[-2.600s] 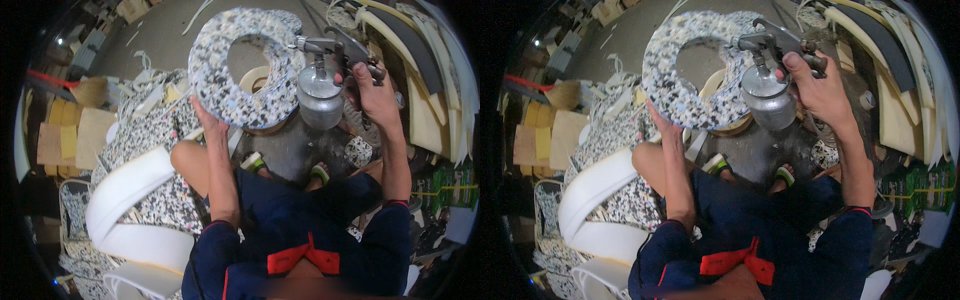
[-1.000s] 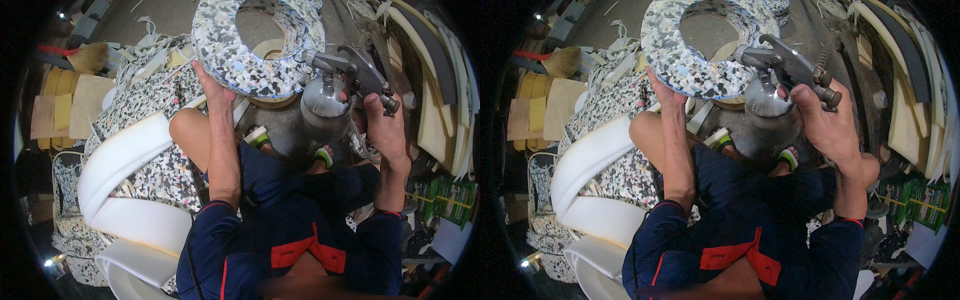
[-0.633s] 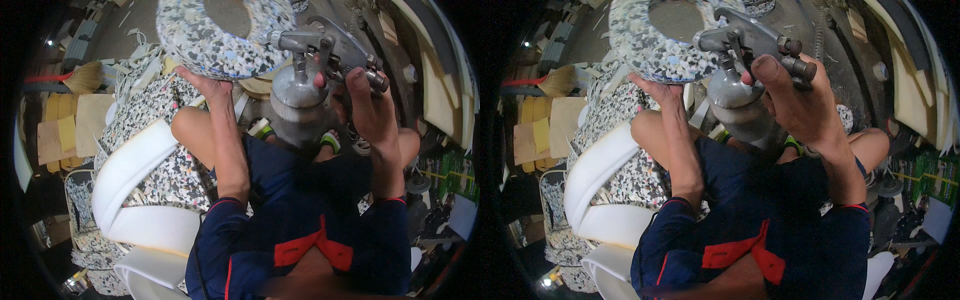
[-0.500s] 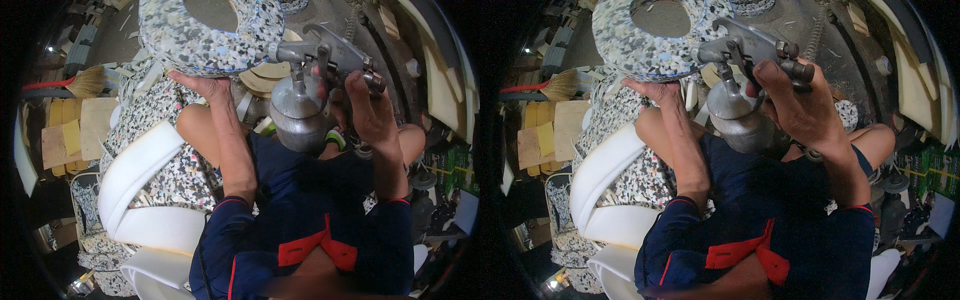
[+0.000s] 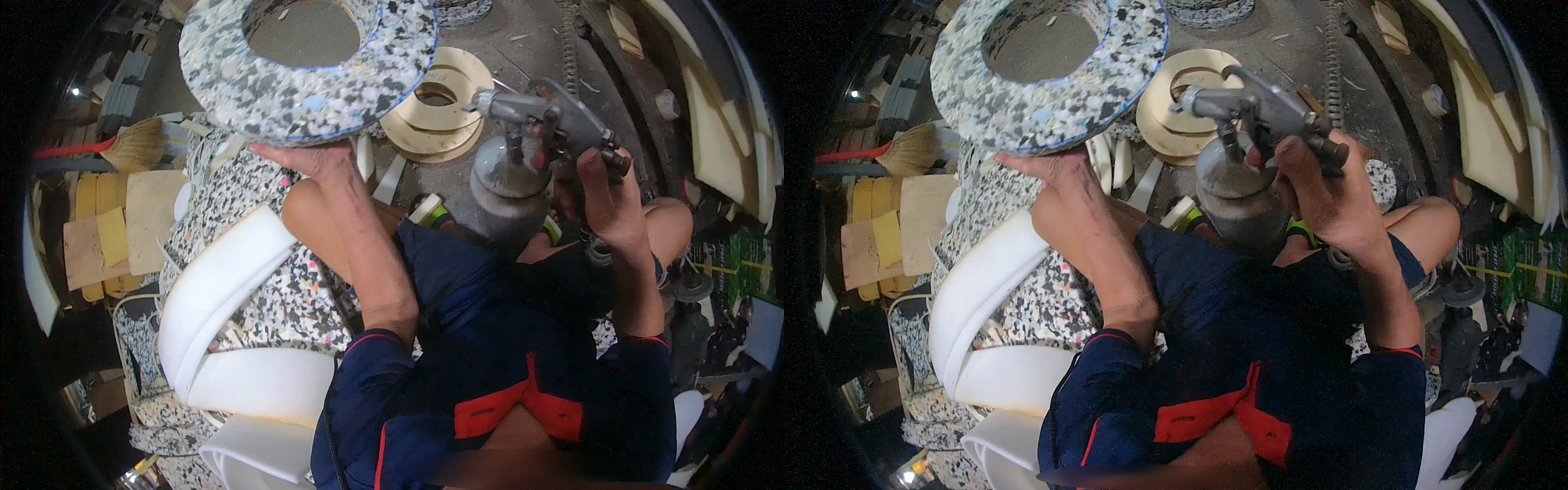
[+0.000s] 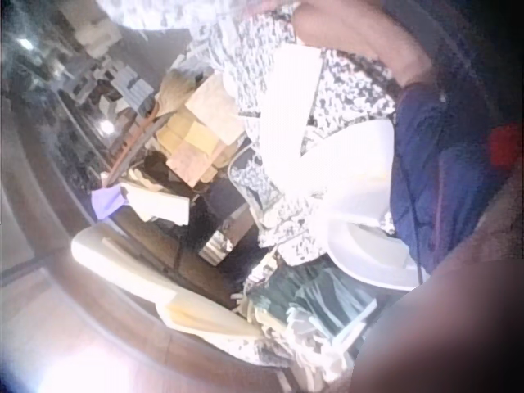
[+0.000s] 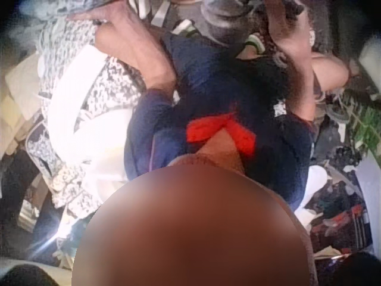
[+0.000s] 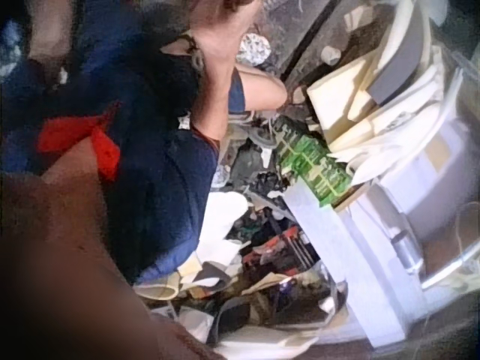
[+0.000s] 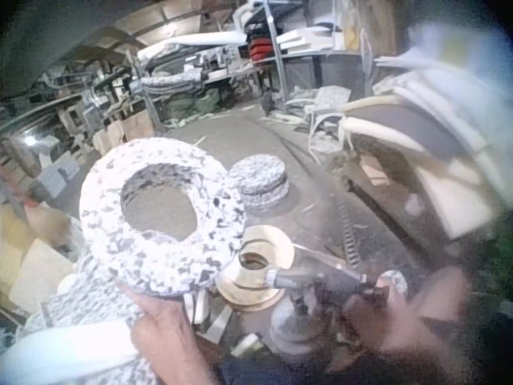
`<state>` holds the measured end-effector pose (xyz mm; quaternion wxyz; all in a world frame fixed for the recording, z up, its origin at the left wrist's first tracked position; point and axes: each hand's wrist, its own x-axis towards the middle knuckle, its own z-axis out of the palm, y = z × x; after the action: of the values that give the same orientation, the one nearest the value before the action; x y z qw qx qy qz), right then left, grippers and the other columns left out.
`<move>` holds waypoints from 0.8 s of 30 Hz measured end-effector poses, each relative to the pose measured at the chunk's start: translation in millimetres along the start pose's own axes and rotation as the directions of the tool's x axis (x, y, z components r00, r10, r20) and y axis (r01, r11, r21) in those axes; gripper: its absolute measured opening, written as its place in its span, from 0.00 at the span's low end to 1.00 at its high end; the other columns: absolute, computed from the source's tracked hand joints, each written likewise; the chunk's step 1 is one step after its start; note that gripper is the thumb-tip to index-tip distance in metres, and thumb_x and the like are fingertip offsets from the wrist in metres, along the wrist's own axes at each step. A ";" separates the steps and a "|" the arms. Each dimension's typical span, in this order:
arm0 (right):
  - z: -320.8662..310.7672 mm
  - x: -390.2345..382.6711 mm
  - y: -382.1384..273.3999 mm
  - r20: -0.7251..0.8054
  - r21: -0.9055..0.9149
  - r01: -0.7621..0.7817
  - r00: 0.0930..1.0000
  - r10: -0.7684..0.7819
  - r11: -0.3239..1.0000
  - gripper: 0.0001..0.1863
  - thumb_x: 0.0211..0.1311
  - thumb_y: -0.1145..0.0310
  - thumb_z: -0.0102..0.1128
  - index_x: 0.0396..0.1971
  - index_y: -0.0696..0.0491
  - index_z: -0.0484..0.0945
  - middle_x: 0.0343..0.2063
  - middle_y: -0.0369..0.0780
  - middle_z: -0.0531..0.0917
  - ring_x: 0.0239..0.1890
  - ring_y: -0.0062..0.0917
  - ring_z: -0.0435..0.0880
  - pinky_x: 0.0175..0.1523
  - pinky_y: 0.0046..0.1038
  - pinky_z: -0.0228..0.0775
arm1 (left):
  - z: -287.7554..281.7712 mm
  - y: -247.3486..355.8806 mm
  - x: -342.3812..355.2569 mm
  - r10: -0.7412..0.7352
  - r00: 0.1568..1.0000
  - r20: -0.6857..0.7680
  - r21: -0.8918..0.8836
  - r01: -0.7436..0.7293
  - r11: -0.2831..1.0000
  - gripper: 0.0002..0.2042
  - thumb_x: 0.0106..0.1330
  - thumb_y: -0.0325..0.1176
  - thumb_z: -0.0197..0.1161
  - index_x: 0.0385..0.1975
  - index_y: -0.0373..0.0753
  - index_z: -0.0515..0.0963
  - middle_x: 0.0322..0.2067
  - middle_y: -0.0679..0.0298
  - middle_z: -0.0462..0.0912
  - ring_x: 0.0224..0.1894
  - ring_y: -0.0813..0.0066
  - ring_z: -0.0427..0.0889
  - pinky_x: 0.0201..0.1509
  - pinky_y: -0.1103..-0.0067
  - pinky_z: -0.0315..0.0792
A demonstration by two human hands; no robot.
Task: The person sits on the floor and uses a spray gun to apply a speckled coating to a circular object. They rotate the object to cover all sides, then inspect the surface by hand before continuing to spray additional areas.
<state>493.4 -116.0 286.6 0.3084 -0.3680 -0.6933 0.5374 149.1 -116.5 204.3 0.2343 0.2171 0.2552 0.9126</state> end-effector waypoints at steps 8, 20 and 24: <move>-10.6 20.4 2.5 -0.006 0.021 -0.012 1.000 0.012 1.000 0.23 0.73 0.49 0.54 0.27 0.54 0.80 0.17 0.31 0.76 0.20 0.13 0.72 0.25 0.19 0.62 | 7.4 4.9 -5.3 -0.087 0.993 -0.083 -0.046 0.083 0.995 0.42 0.67 0.72 0.38 0.73 0.50 0.56 0.71 0.60 0.59 0.71 0.52 0.61 0.73 0.53 0.58; -44.6 60.4 8.9 -0.157 -0.051 -0.024 0.987 0.015 0.998 0.29 0.68 0.40 0.57 0.26 0.55 0.80 0.13 0.30 0.73 0.14 0.13 0.70 0.20 0.19 0.61 | 12.1 4.3 -5.6 -0.139 0.984 -0.110 -0.023 0.137 0.990 0.42 0.67 0.72 0.36 0.73 0.49 0.56 0.72 0.59 0.59 0.72 0.51 0.60 0.73 0.51 0.57; -49.8 66.0 14.9 -0.188 -0.028 0.033 0.981 -0.038 0.999 0.28 0.68 0.40 0.57 0.27 0.54 0.81 0.12 0.30 0.73 0.15 0.12 0.70 0.21 0.18 0.61 | 13.8 5.8 -8.5 -0.141 0.982 -0.125 -0.020 0.139 0.990 0.41 0.68 0.72 0.37 0.73 0.49 0.57 0.72 0.60 0.59 0.71 0.51 0.61 0.73 0.51 0.58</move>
<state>501.5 -32.4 285.8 0.3775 -0.4086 -0.6742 0.4858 161.1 -120.5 215.9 0.2825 0.1390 0.2790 0.9072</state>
